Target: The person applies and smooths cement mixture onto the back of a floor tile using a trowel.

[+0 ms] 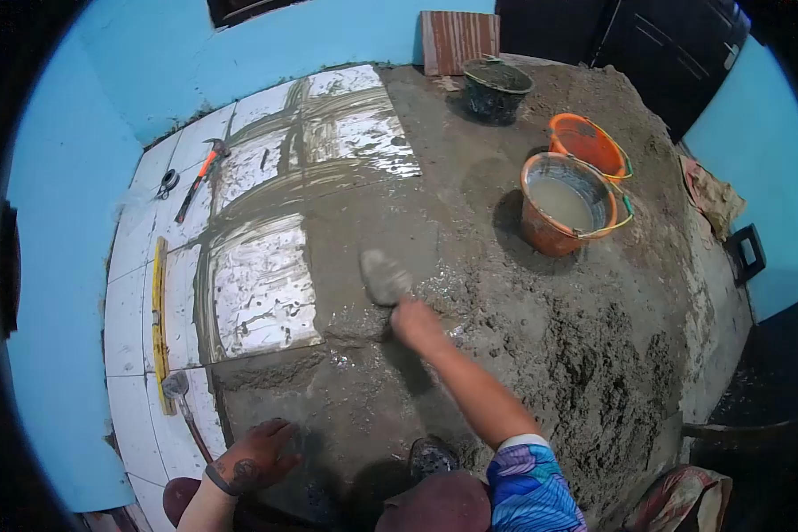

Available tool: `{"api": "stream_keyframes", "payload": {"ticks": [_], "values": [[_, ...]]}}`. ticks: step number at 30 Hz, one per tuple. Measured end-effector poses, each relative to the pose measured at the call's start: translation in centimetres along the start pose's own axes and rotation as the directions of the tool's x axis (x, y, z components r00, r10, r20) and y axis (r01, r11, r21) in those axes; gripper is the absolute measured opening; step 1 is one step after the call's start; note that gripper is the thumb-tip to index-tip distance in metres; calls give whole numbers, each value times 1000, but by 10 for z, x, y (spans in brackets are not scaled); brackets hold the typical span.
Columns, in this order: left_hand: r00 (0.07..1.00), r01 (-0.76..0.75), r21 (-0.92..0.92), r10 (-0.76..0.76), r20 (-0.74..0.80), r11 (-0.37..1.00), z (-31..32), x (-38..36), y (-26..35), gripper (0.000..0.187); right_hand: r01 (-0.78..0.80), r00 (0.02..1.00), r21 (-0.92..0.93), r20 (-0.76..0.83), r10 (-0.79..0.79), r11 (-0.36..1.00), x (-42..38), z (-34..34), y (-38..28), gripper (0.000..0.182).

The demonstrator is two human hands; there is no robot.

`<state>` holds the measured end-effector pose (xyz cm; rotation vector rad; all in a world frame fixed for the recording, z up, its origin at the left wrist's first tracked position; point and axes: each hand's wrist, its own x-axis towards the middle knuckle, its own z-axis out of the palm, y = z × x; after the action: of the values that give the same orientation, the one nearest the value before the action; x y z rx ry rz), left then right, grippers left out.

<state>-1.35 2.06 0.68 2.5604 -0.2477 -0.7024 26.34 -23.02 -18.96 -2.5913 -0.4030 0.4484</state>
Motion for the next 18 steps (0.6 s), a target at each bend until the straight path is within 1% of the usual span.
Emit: {"api": "stream_keyframes", "payload": {"ticks": [1,4,5,6,8,11,14,17,18], "values": [[1000,-11,17,11,-4,1000,2,0,0,56,36,998,-21,54,-34,999,-10,6,-10,32],[1000,-2,56,2,-14,998,5,-10,3,57,-65,998,-20,-24,65,998,-10,25,41,33],[999,28,65,-26,-37,997,4,-18,1,57,-148,988,-40,-46,146,988,-7,5,52,33],[997,70,14,-69,-35,997,2,-20,0,55,-253,966,-60,-76,248,966,-12,-21,71,34],[990,141,-92,-143,-15,986,1,-23,-1,53,-191,971,-107,-165,172,976,-20,-44,83,34],[991,134,-44,-134,-7,990,7,-17,-8,51,-230,968,-140,-129,213,963,-10,-48,64,35],[996,70,-38,-68,52,997,-4,-7,4,52,-178,983,-101,19,180,979,-11,-40,14,38],[991,95,-67,-88,103,993,-4,-1,5,52,-92,993,-104,65,99,990,-25,-25,20,40],[995,79,-62,-75,64,995,-2,-5,2,51,-213,974,-87,65,219,973,-26,-19,41,39]]}}
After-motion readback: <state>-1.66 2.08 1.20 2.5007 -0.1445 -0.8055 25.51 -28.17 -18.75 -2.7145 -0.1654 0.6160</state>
